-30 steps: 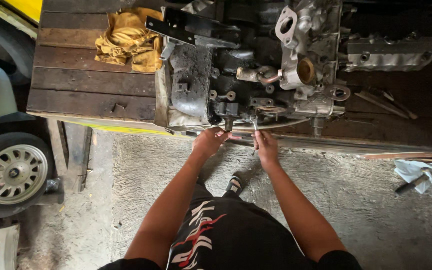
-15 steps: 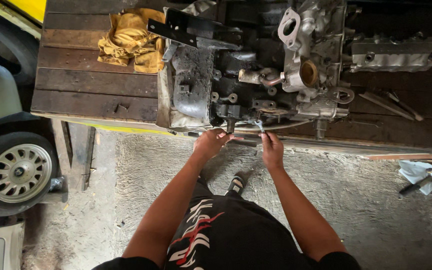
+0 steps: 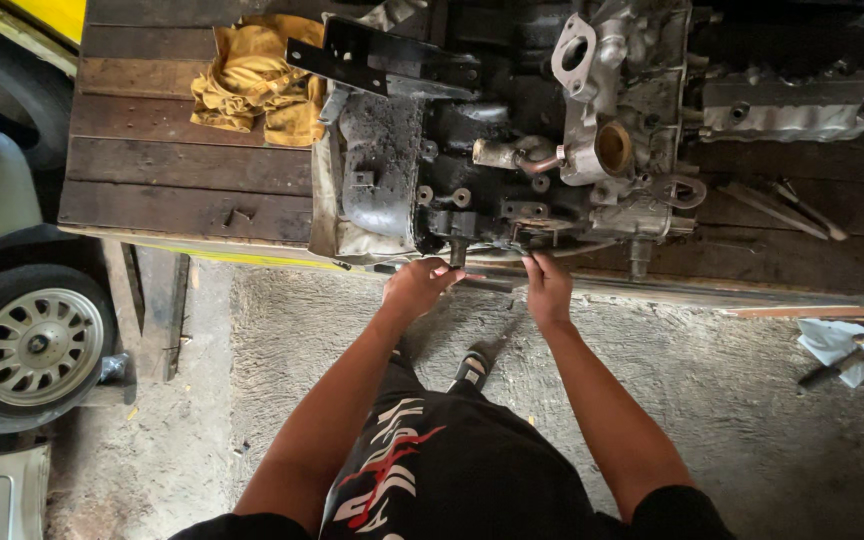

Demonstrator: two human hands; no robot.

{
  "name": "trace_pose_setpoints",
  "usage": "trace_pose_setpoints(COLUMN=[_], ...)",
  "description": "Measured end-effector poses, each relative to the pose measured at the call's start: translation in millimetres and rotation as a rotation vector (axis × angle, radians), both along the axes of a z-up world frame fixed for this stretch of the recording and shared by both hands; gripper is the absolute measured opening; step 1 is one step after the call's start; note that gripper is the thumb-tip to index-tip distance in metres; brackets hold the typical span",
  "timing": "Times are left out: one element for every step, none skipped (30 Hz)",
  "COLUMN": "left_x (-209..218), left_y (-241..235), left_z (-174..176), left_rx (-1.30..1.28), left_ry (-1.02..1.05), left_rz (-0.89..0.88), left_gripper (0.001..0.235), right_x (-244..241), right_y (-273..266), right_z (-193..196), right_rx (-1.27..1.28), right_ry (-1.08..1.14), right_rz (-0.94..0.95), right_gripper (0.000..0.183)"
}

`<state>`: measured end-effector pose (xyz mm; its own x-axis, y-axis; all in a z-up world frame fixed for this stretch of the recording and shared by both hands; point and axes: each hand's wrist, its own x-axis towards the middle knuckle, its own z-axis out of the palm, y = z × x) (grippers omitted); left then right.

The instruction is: The person uses a wire brush to scrub the surfaces of a disassembled engine block resting on a wooden workbench. They repeatedly brush different sections of the engine, including the cylinder head and block, to remove grime and debris.

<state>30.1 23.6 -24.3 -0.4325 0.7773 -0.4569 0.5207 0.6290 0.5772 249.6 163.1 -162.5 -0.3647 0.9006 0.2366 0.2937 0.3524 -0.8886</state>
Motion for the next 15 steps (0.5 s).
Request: trace_pose_setpoints(left_x=[-0.4, -1.0, -1.0, -0.6, -0.9, -1.6, -3.2, -4.5, -2.4, -2.1, -3.7, -3.6, -3.2, -2.2, -2.2], left_y=[-0.1, -0.2, 0.3, 0.9, 1.0, 1.2, 1.1, 1.9, 2.7, 1.9, 1.9, 2.3, 1.8, 0.8, -1.1], left_z=[-0.8, -1.7, -3.0, -4.4, -5.2, -5.9, -6.5, -7.3, -9.1, -10.6, -11.2, -11.7, -12.1, -12.2, -11.7], left_rx=[-0.005, -0.009, -0.013, -0.006, 0.001, 0.007, -0.012, -0.032, -0.052, -0.037, -0.019, 0.000, 0.010, 0.021, 0.030], left_ry=[0.006, 0.011, 0.017, 0.016, 0.016, 0.016, 0.014, 0.011, 0.002, 0.007, 0.014, 0.020, 0.010, 0.001, -0.007], left_rz=[-0.008, -0.015, -0.022, -0.022, -0.019, -0.017, -0.021, -0.026, -0.037, -0.035, -0.034, -0.033, -0.026, -0.018, -0.008], left_gripper=[0.061, 0.061, 0.062, 0.062, 0.062, 0.062, 0.062, 0.062, 0.061, 0.062, 0.063, 0.064, 0.064, 0.064, 0.063], right_x=[-1.6, -4.8, -6.3, -7.3, -10.8, -13.1, -14.3, -14.8, -10.8, -9.0, -9.2, -8.5, -8.8, -8.5, -9.8], right_y=[0.0, -0.6, -0.5, -2.7, -6.8, -8.4, -8.4, -7.8, -8.5, -9.6, -8.8, -8.2, -8.2, -8.5, -9.3], right_z=[-3.1, -6.6, -9.8, -12.5, -14.8, -15.8, -16.1, -16.3, -16.4, -16.9, -16.8, -16.4, -16.2, -16.0, -16.4], right_rx=[0.002, 0.003, 0.006, -0.023, -0.053, -0.083, -0.114, -0.144, -0.175, -0.196, -0.214, -0.233, -0.196, -0.159, -0.123], right_ry=[0.005, 0.010, 0.014, 0.057, 0.101, 0.144, 0.155, 0.166, 0.171, 0.156, 0.143, 0.130, 0.131, 0.133, 0.136], right_rz=[-0.004, -0.009, -0.013, -0.016, -0.016, -0.017, -0.002, 0.013, 0.022, 0.027, 0.032, 0.037, 0.035, 0.034, 0.035], right_gripper=[0.023, 0.023, 0.024, 0.023, 0.024, 0.024, 0.025, 0.025, 0.026, 0.026, 0.026, 0.026, 0.026, 0.027, 0.027])
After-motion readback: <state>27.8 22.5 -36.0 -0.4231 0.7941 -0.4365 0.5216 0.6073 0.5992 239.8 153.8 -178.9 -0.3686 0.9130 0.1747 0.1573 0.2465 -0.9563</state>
